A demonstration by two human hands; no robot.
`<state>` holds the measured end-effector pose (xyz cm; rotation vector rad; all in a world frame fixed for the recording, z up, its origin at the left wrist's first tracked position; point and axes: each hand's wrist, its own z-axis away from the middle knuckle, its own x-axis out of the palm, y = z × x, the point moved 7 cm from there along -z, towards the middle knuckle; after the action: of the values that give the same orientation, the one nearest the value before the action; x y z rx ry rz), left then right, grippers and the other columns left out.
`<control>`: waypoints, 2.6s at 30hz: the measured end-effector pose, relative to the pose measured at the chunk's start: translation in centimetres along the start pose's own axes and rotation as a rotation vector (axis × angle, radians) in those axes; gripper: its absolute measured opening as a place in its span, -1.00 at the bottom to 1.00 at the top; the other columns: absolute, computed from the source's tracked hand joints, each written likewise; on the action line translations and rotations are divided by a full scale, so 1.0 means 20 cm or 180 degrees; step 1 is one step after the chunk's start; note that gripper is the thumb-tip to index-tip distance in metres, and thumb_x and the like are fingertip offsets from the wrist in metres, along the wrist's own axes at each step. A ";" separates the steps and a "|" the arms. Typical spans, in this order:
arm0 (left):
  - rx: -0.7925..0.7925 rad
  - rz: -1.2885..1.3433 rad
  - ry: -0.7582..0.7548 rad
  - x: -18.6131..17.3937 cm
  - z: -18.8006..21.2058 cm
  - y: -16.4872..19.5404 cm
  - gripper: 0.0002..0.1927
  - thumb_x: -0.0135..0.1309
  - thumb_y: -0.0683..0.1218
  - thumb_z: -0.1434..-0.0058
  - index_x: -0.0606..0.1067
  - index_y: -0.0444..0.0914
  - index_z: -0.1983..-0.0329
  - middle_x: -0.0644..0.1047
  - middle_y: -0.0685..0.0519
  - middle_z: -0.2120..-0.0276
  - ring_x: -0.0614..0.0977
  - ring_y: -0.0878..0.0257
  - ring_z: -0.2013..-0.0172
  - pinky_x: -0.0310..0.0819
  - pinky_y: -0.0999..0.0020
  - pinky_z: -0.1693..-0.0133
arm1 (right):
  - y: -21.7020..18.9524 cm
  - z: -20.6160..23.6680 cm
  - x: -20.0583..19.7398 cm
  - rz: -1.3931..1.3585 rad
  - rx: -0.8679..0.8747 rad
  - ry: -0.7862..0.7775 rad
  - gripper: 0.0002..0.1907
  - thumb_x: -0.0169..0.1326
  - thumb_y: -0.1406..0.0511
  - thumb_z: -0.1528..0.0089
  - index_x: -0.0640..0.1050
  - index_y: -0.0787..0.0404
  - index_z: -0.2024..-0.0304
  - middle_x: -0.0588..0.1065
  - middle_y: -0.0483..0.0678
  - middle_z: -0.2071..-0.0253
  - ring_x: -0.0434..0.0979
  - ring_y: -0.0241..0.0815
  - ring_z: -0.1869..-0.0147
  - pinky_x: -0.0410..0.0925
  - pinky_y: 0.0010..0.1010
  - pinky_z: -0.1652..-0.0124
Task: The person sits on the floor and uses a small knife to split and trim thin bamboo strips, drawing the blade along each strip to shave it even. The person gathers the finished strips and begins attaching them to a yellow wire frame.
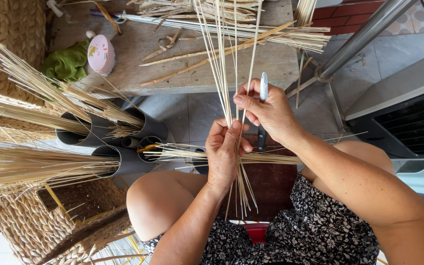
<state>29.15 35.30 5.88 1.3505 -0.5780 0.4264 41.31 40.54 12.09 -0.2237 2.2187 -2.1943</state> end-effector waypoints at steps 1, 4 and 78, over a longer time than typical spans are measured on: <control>-0.0009 0.0038 -0.0003 0.00 0.00 0.00 -0.80 0.07 -0.05 -0.43 0.45 -0.28 0.05 0.62 -0.04 0.25 0.57 0.37 0.56 0.32 0.55 0.55 | -0.01 0.01 -0.07 -0.0034 0.0001 0.0002 -0.88 0.12 0.36 -0.37 0.52 0.35 0.16 0.45 -0.11 0.36 0.30 -0.50 0.53 0.16 -0.66 0.57; -0.0032 0.0094 0.0008 -0.01 0.01 0.01 -0.81 0.05 -0.05 -0.44 0.44 -0.27 0.05 0.62 -0.05 0.24 0.58 0.36 0.56 0.33 0.54 0.56 | 0.00 0.01 -0.03 -0.0115 0.0034 0.0013 -0.88 0.09 0.36 -0.38 0.52 0.34 0.16 0.49 -0.09 0.35 0.30 -0.49 0.54 0.16 -0.66 0.58; 0.0299 -0.0411 0.0236 0.00 0.17 0.19 -0.79 0.06 -0.05 -0.47 0.54 -0.31 0.06 0.49 0.16 0.50 0.44 0.48 0.50 0.30 0.57 0.45 | -0.13 0.14 0.14 0.0147 -0.0079 0.0136 -0.84 0.09 0.26 -0.40 0.48 0.22 0.20 0.43 -0.18 0.41 0.34 -0.53 0.49 0.25 -0.67 0.56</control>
<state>26.42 32.62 9.38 1.4468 -0.4112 0.4006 39.07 37.39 14.96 -0.1257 2.2501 -2.1697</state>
